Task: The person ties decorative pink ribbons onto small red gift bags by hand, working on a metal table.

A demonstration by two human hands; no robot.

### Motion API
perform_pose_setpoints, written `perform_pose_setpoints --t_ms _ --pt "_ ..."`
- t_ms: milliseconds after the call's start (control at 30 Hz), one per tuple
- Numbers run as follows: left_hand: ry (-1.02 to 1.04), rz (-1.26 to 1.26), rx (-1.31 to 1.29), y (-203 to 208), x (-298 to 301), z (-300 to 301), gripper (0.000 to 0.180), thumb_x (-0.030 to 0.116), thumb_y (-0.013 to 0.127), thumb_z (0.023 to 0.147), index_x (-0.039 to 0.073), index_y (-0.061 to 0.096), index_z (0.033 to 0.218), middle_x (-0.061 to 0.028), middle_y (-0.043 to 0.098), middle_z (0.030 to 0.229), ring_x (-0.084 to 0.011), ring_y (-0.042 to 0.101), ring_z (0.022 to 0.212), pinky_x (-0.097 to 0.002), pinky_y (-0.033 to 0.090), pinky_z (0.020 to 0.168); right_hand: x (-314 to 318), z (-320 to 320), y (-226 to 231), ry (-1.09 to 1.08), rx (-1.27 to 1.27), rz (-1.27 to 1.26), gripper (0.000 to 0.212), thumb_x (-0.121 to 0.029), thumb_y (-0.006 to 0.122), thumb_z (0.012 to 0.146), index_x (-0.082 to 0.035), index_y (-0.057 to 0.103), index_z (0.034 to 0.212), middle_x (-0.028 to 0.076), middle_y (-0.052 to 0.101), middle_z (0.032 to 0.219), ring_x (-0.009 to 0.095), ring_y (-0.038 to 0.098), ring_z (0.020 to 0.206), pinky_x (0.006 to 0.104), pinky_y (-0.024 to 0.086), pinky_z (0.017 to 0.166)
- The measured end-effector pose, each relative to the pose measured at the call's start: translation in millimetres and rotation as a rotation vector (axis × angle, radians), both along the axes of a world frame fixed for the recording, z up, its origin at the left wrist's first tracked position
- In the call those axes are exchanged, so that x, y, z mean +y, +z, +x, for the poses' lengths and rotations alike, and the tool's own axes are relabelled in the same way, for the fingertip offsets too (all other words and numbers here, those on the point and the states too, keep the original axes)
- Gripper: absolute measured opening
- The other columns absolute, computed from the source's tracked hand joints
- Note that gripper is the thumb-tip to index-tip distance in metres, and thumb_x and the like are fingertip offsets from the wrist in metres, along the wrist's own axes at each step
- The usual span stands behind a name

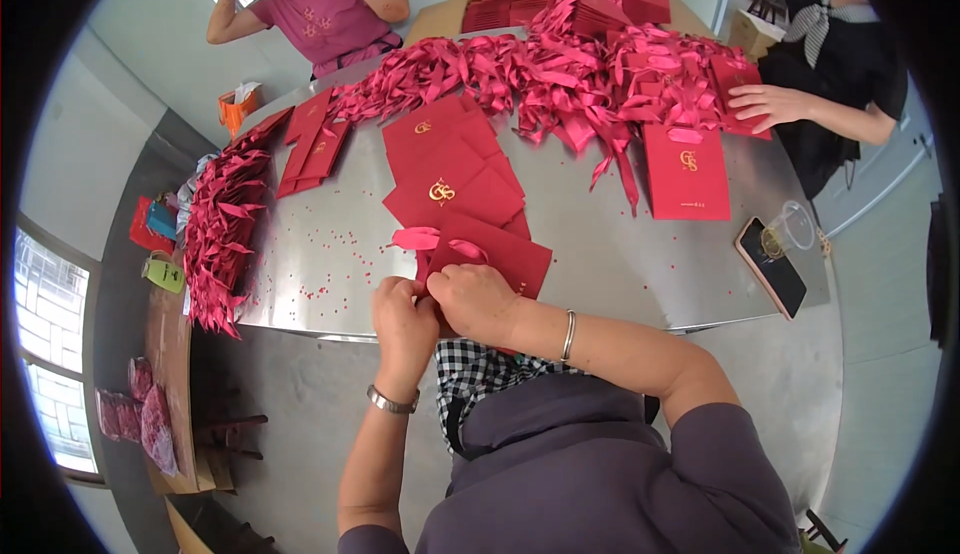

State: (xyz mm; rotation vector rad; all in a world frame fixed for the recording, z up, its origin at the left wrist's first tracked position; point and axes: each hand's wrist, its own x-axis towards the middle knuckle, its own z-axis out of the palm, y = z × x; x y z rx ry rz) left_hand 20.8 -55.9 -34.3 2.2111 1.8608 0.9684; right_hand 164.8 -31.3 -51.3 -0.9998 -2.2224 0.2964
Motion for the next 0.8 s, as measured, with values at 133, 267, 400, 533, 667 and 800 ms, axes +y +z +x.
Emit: perform_pose_setpoints --t_ms 133,267,400,533,667,800 --pt "-0.029 0.001 0.013 0 10 -4 0.010 0.002 0.066 0.074 -0.002 0.063 0.082 -0.0189 0.062 0.086 -0.0363 0.059 0.083 -0.0425 0.047 0.074 2 0 -1 -0.054 0.136 -0.010 0.005 -0.010 0.057 0.080 -0.005 0.056 0.080 0.014 0.061 0.075 0.032 0.064 0.071 0.0436 0.053 0.062" --pt "-0.040 -0.269 -0.206 5 32 -4 0.021 0.013 0.069 0.080 -0.003 0.068 0.092 -0.0221 0.068 0.089 -0.0271 0.066 0.079 -0.0353 0.051 0.069 10 8 -8 -0.127 0.152 -0.005 0.007 -0.011 0.057 0.083 -0.006 0.055 0.078 0.014 0.060 0.075 0.034 0.062 0.071 0.0447 0.051 0.060" --pt "-0.101 -0.564 -0.376 15 50 -4 0.017 0.005 0.063 0.085 -0.003 0.067 0.099 -0.0040 0.068 0.087 -0.0113 0.059 0.080 -0.0265 0.048 0.075 19 19 -8 -0.093 0.362 -0.001 0.008 -0.011 0.063 0.083 -0.005 0.057 0.082 0.014 0.063 0.076 0.033 0.064 0.072 0.0448 0.053 0.065" --pt "-0.045 -0.709 -0.562 12 47 -9 0.018 0.005 0.061 0.088 -0.002 0.065 0.105 -0.0025 0.066 0.095 -0.0100 0.058 0.086 -0.0241 0.046 0.079 19 18 -9 -0.105 0.368 -0.117 0.011 -0.011 0.067 0.081 -0.005 0.058 0.083 0.011 0.064 0.075 0.030 0.064 0.070 0.0410 0.052 0.062" --pt "-0.061 -0.749 -0.610 10 41 -10 0.018 0.004 0.061 0.089 -0.002 0.065 0.105 -0.0021 0.066 0.095 -0.0089 0.057 0.088 -0.0237 0.046 0.080 14 20 -6 -0.094 0.357 -0.148 0.008 -0.009 0.067 0.080 -0.005 0.060 0.079 0.010 0.064 0.073 0.029 0.064 0.069 0.0396 0.050 0.059" --pt "-0.061 -0.732 -0.643 7 37 -10 0.016 0.004 0.060 0.089 -0.002 0.066 0.103 -0.0018 0.066 0.093 -0.0089 0.058 0.085 -0.0236 0.047 0.078 16 19 -9 -0.082 0.313 -0.144 0.007 -0.010 0.065 0.080 -0.005 0.061 0.080 0.010 0.064 0.073 0.029 0.063 0.067 0.0399 0.051 0.059"
